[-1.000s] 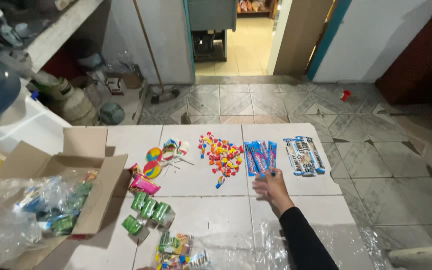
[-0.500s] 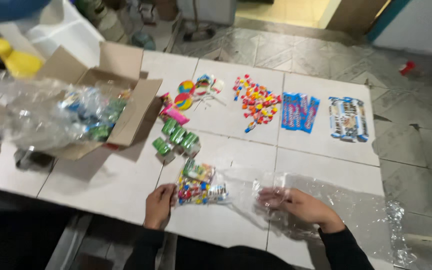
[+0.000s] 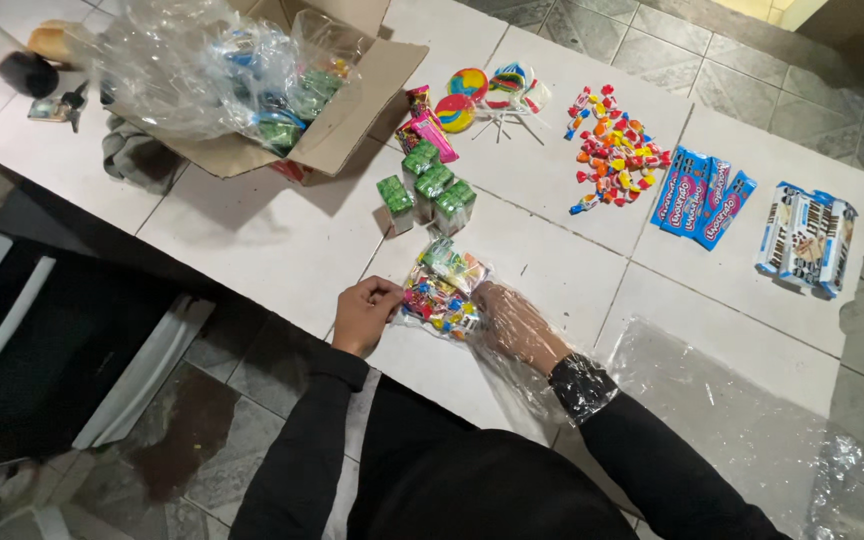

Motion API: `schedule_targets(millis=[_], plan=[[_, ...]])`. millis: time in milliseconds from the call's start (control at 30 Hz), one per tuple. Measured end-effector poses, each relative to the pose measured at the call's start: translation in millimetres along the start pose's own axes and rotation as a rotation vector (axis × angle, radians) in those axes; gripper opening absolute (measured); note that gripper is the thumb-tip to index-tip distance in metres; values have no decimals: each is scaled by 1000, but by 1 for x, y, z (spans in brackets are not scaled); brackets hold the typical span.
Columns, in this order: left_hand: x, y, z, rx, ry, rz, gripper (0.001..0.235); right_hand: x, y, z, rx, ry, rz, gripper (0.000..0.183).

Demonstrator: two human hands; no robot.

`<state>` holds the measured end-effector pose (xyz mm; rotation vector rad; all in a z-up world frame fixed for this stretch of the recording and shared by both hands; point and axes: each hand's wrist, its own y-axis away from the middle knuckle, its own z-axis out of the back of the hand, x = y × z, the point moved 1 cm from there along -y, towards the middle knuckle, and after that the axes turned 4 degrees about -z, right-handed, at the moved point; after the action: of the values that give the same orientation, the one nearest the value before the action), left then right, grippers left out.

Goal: The person packs various candies, including lollipops and small wrapped sweets, into a clear plastic bag on a tiled table. They gather the candies from the table, place them into the bag, and then tie the bag closed.

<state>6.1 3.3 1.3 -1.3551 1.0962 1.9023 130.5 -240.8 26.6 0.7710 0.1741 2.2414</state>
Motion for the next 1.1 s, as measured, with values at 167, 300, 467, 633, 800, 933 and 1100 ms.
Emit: schedule_targets(millis=[167,300,467,633,800,933,1100], plan=[[-3,3,-2,19,-16,-10,7,-12,-3,-27,18,113,-118,72],[-7,4,-3,-28,-2,-12,9,-15,-13,-51,22,224,-66,74],[-23,19,-1,20,-86,-43,12,-31,-20,-52,-542,225,449,47],[-18,10,-3,81,-265,-28,20,-10,-6,-31,54,194,11,63],[-17,11,0,87,-341,-73,23,-27,-2,-30,-6,274,166,48],[-30,17,-2,172,-472,6,48,-63,22,-32,-235,-9,568,77],[-55,24,-21,214,-840,-64,60,-37,119,63,262,-176,-134,79]])
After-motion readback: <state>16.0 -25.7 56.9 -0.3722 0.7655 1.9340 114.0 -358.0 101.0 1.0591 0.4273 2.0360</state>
